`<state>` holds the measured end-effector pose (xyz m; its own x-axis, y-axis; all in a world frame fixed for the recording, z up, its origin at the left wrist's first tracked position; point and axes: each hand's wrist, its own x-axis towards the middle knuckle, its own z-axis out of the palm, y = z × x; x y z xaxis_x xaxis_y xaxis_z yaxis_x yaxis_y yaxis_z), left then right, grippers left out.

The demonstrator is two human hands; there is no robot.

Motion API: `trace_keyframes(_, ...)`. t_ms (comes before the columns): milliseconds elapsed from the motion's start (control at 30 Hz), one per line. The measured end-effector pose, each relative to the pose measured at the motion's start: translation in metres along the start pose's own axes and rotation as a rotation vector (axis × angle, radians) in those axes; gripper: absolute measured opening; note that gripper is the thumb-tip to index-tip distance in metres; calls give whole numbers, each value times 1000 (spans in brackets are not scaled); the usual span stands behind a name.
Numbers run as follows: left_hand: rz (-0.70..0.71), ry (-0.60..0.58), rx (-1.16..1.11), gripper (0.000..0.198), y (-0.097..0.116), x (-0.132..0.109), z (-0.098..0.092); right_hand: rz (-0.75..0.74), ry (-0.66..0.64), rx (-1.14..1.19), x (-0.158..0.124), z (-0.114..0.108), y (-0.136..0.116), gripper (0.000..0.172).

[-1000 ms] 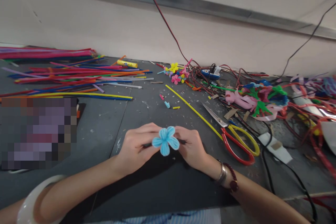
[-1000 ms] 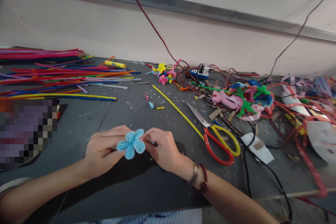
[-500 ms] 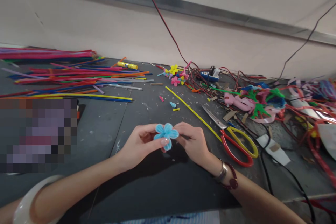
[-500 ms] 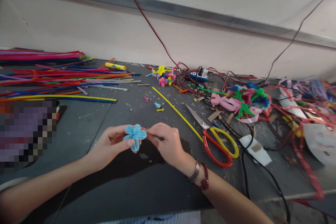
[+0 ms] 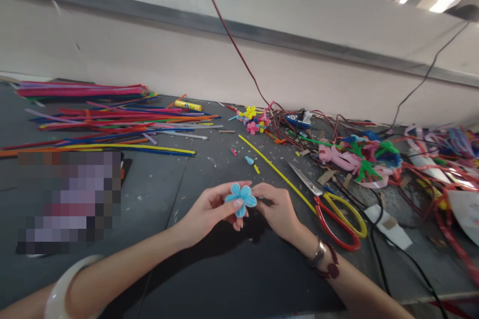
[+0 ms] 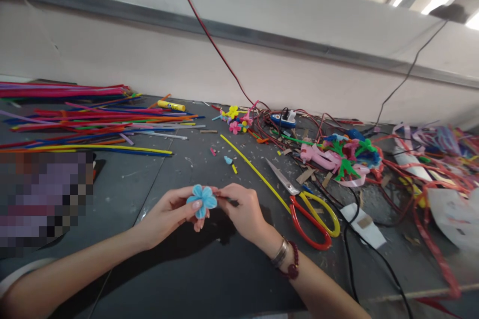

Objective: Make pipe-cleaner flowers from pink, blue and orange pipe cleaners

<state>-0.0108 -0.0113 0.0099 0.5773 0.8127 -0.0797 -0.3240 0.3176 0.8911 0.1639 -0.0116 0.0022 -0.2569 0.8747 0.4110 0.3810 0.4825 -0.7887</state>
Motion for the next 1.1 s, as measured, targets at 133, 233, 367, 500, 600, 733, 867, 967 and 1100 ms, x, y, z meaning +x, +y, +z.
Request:
trace_keyframes(133,-11,33,-79,59,4,3,-5,-64,9,-112,15,-18,3,15)
trace_keyframes(233,-60,29,-45,55,4,7,-9,-65,45,-317,48,-43,18,12)
trace_keyframes(367,-73,-6,25,48,1,9,-12,27,81,-712,126,-71,42,12)
trace_keyframes(500,-53,0,42,45,-1,9,-13,31,77,-767,203,-81,58,20)
trace_keyframes(600,-53,-14,44,44,-1,8,-13,71,58,-802,230,-81,70,26)
trace_keyframes(733,-70,-39,54,42,-4,9,-14,142,39,-849,223,-91,83,34)
trace_keyframes(867,-95,-68,110,41,-8,10,-15,127,103,-872,186,-105,75,35)
trace_keyframes(967,-87,-76,226,37,-8,9,-14,94,114,-856,141,-105,56,28)
trace_keyframes(1100,-10,-47,520,26,0,5,-12,26,34,-766,67,-89,27,19)
